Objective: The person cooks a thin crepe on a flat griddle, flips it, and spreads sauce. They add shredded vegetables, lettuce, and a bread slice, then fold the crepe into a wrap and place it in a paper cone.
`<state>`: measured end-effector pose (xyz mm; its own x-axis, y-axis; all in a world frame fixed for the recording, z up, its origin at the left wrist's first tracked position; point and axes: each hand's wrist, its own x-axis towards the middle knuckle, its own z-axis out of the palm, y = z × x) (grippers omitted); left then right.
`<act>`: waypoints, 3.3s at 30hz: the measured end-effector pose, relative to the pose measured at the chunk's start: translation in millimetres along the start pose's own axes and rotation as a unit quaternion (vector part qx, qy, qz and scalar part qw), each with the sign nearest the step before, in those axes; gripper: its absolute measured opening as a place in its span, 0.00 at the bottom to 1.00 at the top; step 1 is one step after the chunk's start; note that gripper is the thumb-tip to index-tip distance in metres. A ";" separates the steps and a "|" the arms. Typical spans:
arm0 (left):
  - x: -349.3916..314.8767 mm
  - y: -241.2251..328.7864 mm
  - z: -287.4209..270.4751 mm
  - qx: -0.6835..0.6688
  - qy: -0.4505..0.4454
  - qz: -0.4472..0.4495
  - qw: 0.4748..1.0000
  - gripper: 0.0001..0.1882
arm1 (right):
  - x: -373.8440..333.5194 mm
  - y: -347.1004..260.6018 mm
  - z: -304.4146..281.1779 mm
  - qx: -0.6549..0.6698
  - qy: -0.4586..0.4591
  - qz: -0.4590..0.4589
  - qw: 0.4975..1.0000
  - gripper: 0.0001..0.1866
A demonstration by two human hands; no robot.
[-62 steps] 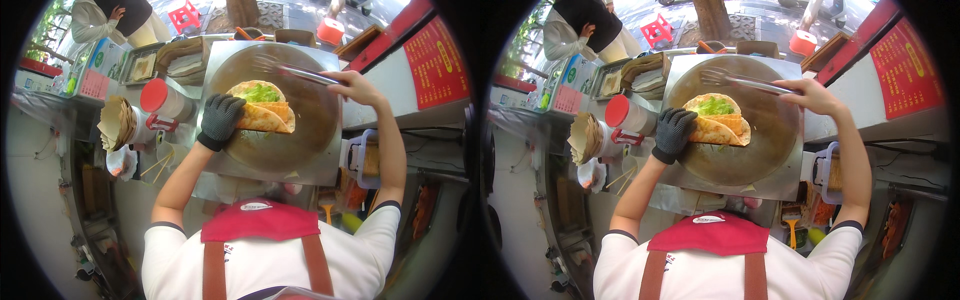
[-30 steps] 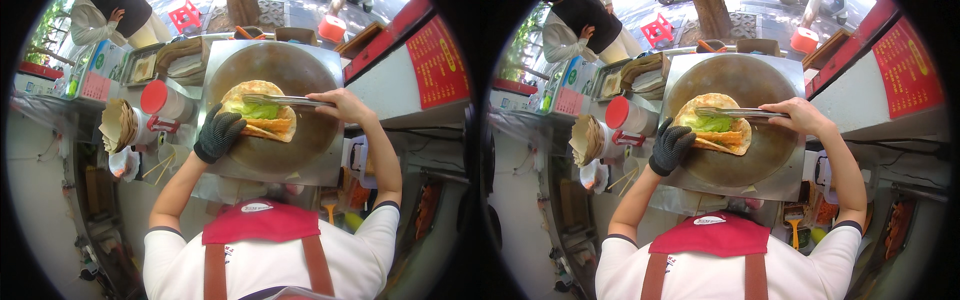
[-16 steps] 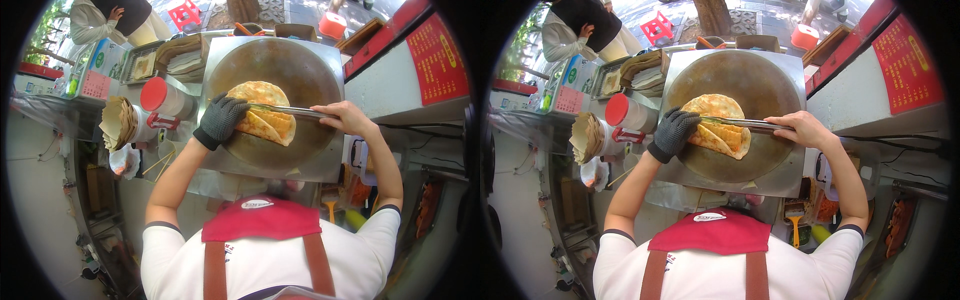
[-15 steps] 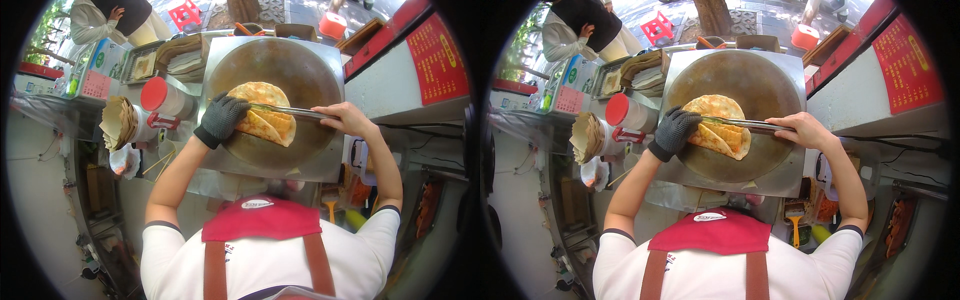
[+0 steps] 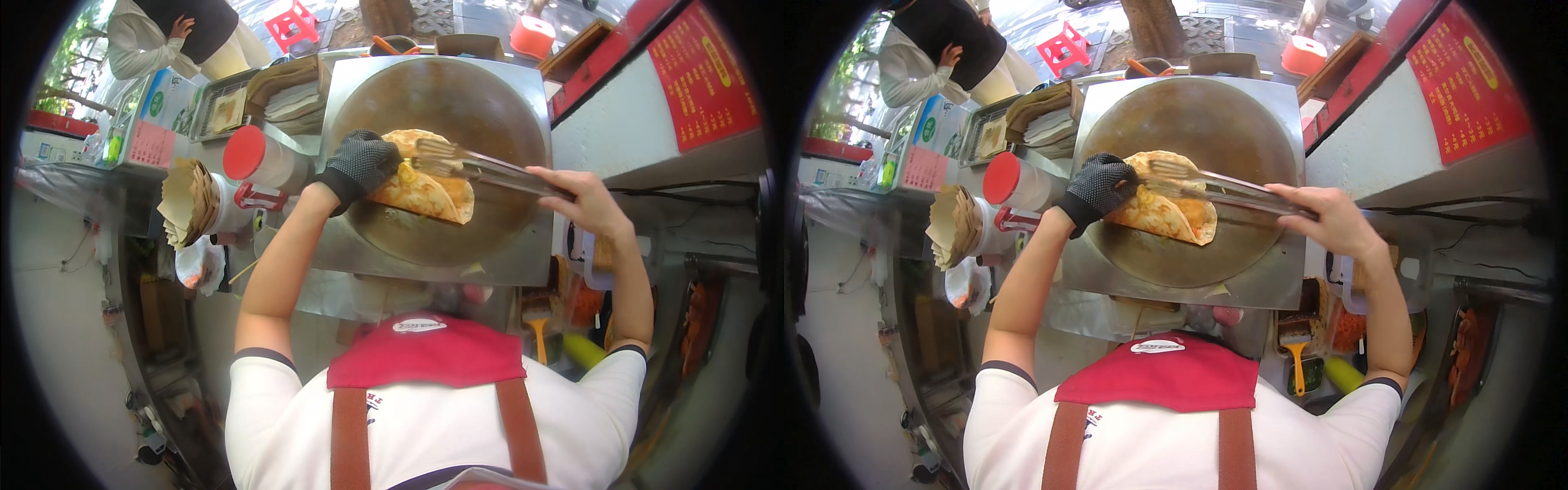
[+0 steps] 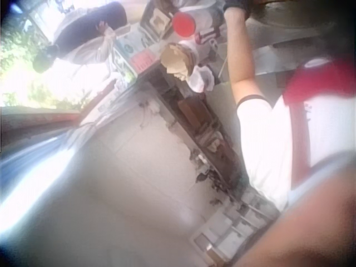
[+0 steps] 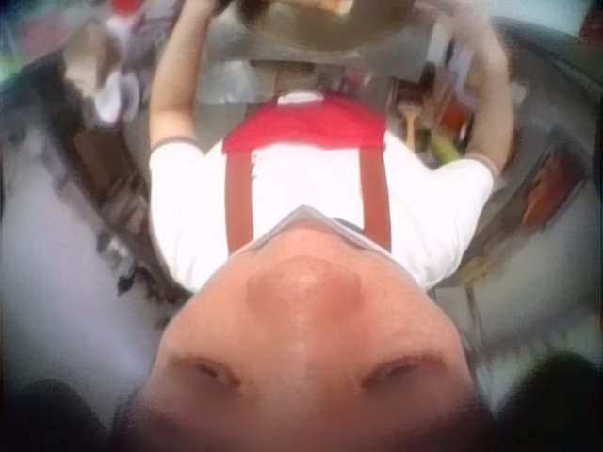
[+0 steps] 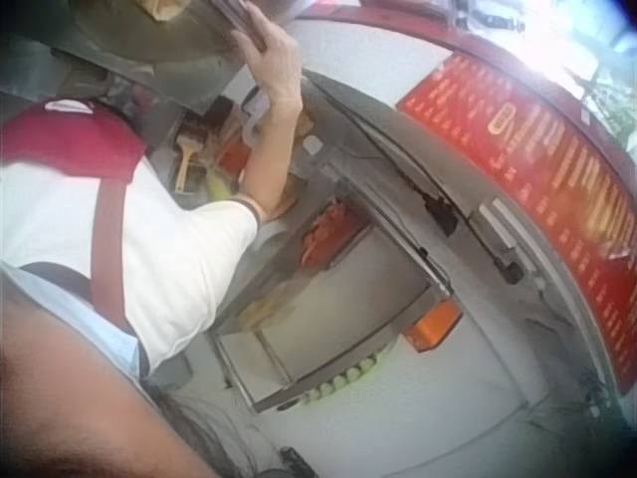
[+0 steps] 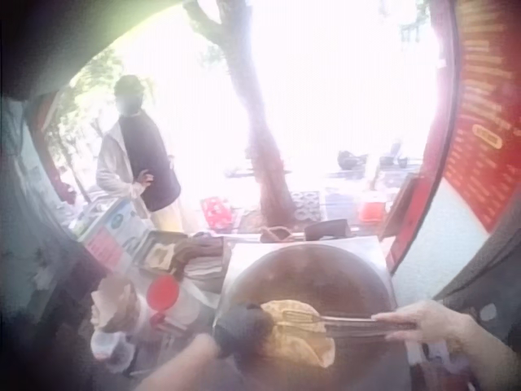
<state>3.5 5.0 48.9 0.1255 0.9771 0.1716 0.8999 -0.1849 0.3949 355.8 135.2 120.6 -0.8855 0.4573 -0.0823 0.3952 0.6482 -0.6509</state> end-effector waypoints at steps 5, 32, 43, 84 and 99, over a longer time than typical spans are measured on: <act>2.0 -9.3 3.7 0.007 -0.014 0.009 1.000 0.03 | -5.1 -16.1 32.2 -0.091 0.039 0.011 0.995 0.23; -39.7 25.1 -14.1 0.111 -0.089 0.132 0.981 0.22 | -56.7 -34.5 69.8 -0.042 0.128 0.050 0.990 0.30; 19.9 34.7 -40.7 0.138 -0.332 0.100 0.928 0.27 | -66.8 -84.8 52.1 -0.306 0.060 0.050 0.949 0.28; -3.4 26.0 8.7 0.199 -0.125 0.052 0.971 0.43 | -59.3 -37.5 46.5 0.314 0.092 0.245 0.913 0.26; -21.7 29.7 18.6 0.111 -0.166 0.012 0.980 0.58 | -60.4 -142.1 248.8 0.709 0.181 0.281 0.621 0.08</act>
<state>35.2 -19.7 40.1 0.2438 0.9599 -0.1385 0.9589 -0.2172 0.1824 292.4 -136.0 30.3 -0.4915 0.6414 -0.5891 -0.2230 -0.7466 -0.6268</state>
